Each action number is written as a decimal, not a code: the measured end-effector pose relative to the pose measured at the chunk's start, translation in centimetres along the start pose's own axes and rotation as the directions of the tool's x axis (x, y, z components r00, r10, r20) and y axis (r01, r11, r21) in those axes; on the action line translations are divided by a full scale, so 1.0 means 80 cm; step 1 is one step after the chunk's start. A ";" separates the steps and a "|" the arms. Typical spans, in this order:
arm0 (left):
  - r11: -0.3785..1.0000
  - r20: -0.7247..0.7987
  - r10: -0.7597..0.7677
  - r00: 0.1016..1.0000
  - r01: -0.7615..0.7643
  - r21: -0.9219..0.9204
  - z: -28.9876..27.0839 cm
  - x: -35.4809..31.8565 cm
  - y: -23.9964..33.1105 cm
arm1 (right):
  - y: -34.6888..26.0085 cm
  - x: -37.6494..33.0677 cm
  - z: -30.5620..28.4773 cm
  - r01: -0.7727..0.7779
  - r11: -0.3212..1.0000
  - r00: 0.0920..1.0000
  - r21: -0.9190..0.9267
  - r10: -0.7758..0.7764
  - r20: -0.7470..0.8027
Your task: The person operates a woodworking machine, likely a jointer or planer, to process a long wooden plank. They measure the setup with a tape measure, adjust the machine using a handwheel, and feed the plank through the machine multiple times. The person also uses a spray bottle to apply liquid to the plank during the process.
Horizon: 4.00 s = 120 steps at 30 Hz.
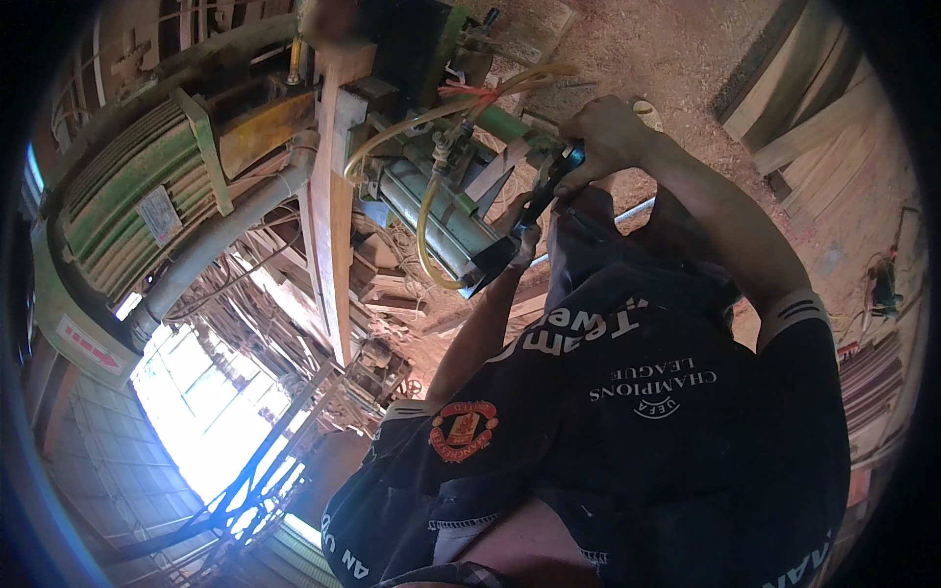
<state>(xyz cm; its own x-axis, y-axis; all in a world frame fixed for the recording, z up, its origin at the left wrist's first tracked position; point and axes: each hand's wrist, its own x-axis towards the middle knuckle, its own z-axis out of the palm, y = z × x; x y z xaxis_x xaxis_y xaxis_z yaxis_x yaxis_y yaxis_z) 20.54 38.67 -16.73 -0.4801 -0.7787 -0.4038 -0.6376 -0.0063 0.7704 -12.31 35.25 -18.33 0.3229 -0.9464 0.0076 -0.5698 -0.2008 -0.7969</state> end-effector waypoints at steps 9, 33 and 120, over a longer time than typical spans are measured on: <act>0.993 -0.070 0.108 0.992 -0.104 0.055 -0.002 0.002 0.023 | 0.001 -0.001 -0.003 -0.003 1.000 1.000 0.001 0.003 0.004; 0.990 -0.126 0.112 0.986 -0.100 0.095 0.012 0.008 -0.020 | -0.001 0.015 0.008 -0.063 0.996 0.987 -0.060 0.071 0.142; 0.978 -0.375 0.164 0.912 -0.101 0.181 0.033 0.004 -0.021 | 0.027 -0.006 -0.002 -0.055 0.998 0.998 -0.003 0.055 0.010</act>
<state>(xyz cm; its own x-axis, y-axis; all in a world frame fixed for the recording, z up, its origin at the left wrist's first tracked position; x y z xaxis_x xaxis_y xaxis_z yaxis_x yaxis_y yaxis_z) 19.87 40.11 -19.40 -0.3164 -0.9469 -0.0569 -0.6841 0.1862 0.7052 -13.81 35.21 -20.00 0.2990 -0.9533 -0.0423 -0.5885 -0.1493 -0.7946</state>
